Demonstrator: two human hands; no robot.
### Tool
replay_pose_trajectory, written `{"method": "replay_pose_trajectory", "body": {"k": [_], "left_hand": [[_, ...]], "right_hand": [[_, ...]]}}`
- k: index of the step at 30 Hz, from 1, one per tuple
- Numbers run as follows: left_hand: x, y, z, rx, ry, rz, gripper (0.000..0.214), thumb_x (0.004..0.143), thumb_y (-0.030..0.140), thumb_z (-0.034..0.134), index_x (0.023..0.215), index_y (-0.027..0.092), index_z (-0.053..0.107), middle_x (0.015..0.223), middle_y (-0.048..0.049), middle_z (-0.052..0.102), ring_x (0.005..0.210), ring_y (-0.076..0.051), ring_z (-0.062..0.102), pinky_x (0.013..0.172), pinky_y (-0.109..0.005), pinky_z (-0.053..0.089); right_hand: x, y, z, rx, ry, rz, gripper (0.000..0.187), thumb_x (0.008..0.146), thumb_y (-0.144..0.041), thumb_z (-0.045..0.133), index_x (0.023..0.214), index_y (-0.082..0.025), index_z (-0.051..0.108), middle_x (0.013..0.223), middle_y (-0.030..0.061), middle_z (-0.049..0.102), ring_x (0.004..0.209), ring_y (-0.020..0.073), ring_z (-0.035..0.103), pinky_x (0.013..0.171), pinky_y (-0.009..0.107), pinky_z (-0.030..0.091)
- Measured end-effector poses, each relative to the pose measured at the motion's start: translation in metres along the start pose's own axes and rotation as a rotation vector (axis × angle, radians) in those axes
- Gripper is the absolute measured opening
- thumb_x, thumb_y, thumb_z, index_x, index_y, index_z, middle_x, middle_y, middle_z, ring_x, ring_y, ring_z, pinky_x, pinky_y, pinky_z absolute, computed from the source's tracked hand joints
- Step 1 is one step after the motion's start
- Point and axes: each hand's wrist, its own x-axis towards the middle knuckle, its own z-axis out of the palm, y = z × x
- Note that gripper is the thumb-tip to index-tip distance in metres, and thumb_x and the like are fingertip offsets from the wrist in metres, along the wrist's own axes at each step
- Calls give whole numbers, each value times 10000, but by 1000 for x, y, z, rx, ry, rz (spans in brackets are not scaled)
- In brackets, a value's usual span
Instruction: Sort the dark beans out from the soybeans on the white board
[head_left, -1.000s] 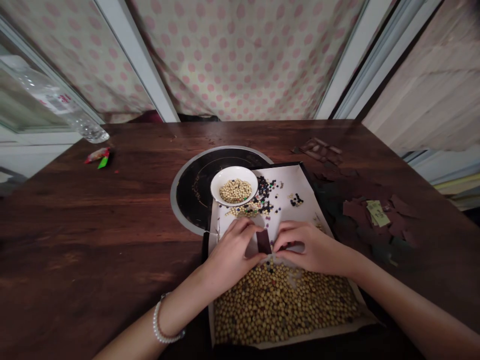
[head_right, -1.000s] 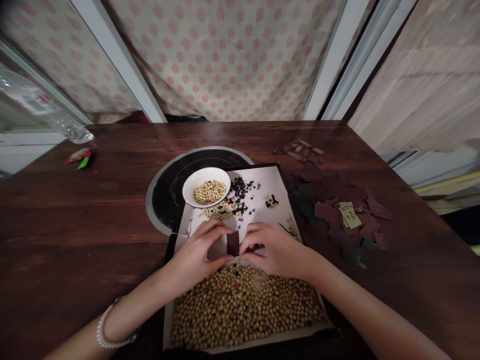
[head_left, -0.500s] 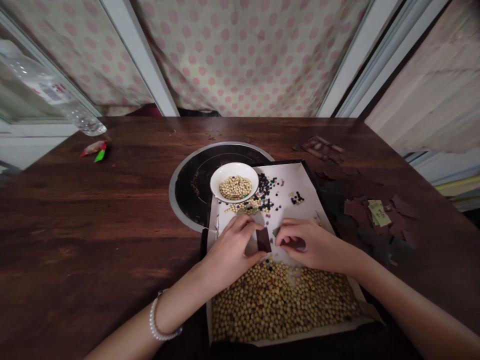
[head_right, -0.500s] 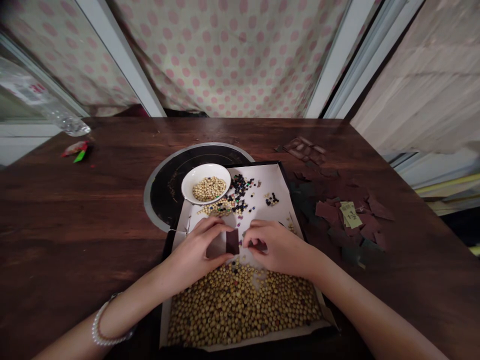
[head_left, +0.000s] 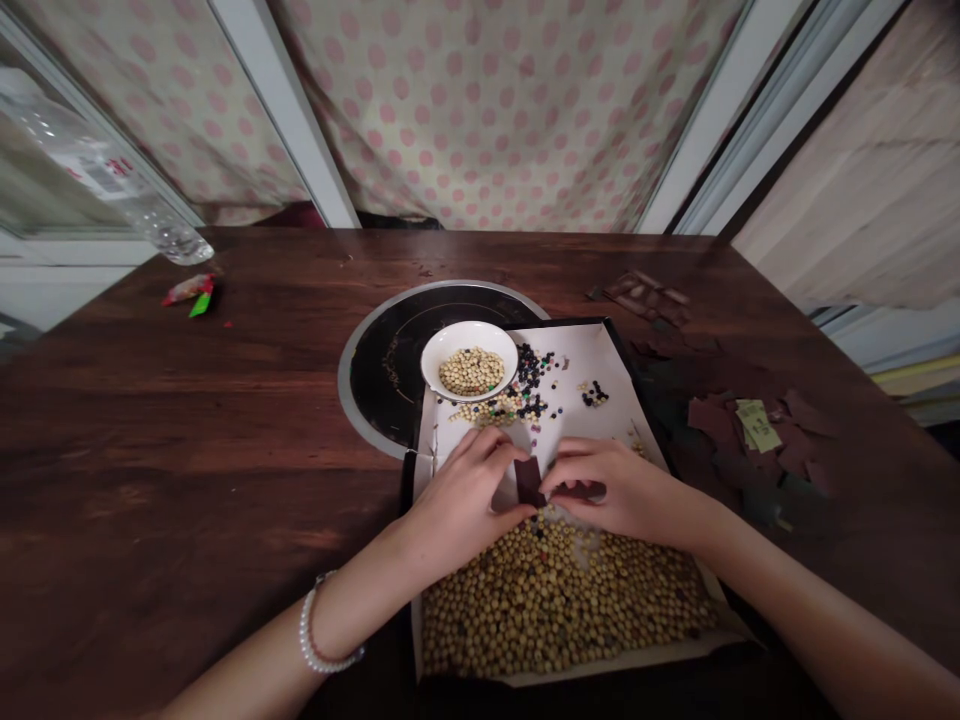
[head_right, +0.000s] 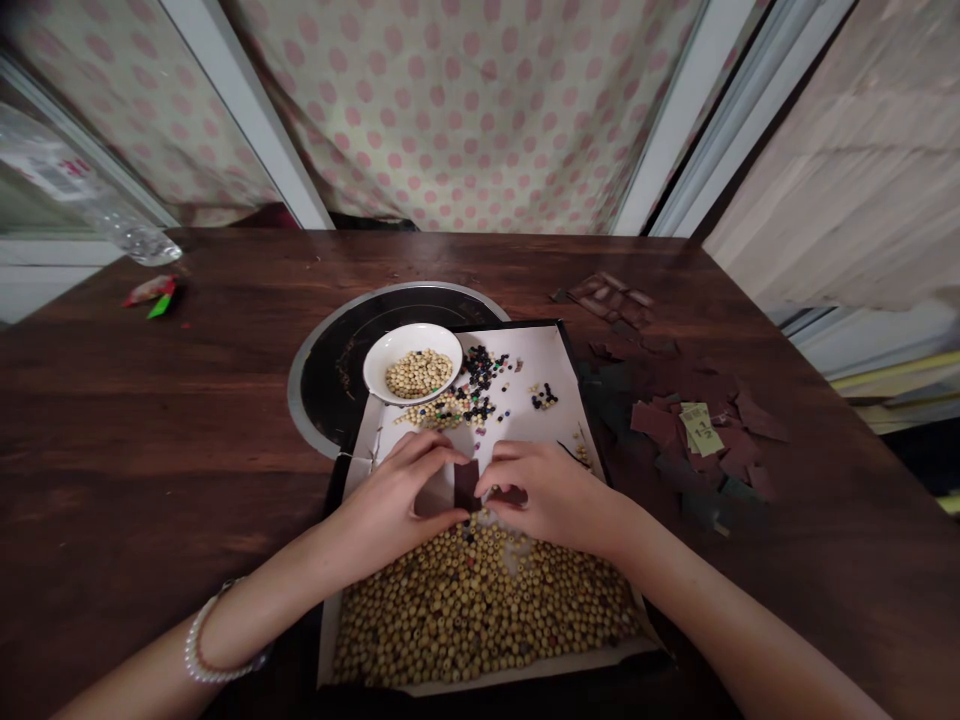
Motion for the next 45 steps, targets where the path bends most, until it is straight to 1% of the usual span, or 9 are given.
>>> {"method": "replay_pose_trajectory", "body": {"k": [6,11,16,19,25,29,35,40,45], "left_hand": [[0,0,0,9,-1,6,372,691,213,761,1016,159,589,1067,-87,551,1083,-303,494,927,-482,464],[-1,-1,1,1,5,13,357,696,213,752,1013,162,595,1068,-84,552,1081,-297,497,928,-475,464],[-2,-1,1,2,-2,11,364,706,213,748,1027,159,584,1074,-84,545,1088,-294,489,933,-474,460],[-2,-1,2,5,-6,14,365,711,214,747,1029,155,578,1074,-84,541,1086,-292,487,937,-472,458],[-1,-2,2,11,1,21,370,708,216,749,1029,156,574,1075,-85,542,1076,-291,486,938,-474,457],[-1,-2,2,13,-3,20,357,715,218,742,1026,164,574,1070,-79,542,1078,-290,489,933,-469,460],[-2,0,1,25,2,15,345,706,225,745,1004,171,581,1075,-79,541,1086,-293,488,926,-468,465],[0,4,-1,48,-49,35,315,687,224,759,948,163,593,1031,-79,548,1069,-296,489,910,-456,468],[-1,3,-1,37,-35,41,288,691,230,741,928,169,590,1005,-68,547,1026,-285,504,891,-457,474]], "right_hand": [[-1,-1,2,0,-13,-8,127,813,-110,560,817,-190,659,804,15,581,684,121,519,626,247,377],[-1,-4,-1,-16,-25,2,106,771,-83,551,769,-184,584,697,-23,480,627,103,459,577,229,335],[-2,-4,-5,-68,37,72,100,755,-101,537,794,-192,522,591,-68,366,509,80,359,505,215,278],[-2,-3,-4,-89,18,83,113,754,-98,529,813,-194,516,575,-73,371,502,78,355,506,213,270],[-1,-3,-3,-104,23,115,79,774,-138,565,812,-196,526,571,-72,400,503,78,358,509,211,269],[0,-3,-3,-103,22,101,76,768,-117,567,779,-190,553,570,-68,412,510,76,370,517,203,281],[0,-1,-1,-104,26,84,64,775,-123,568,784,-182,590,556,-72,392,502,74,362,502,204,262],[10,1,4,-43,58,54,56,780,-145,593,811,-174,630,528,-85,356,475,67,333,480,198,255],[14,0,11,-67,21,34,90,766,-119,606,820,-178,648,536,-79,388,486,70,352,491,211,256]]}}
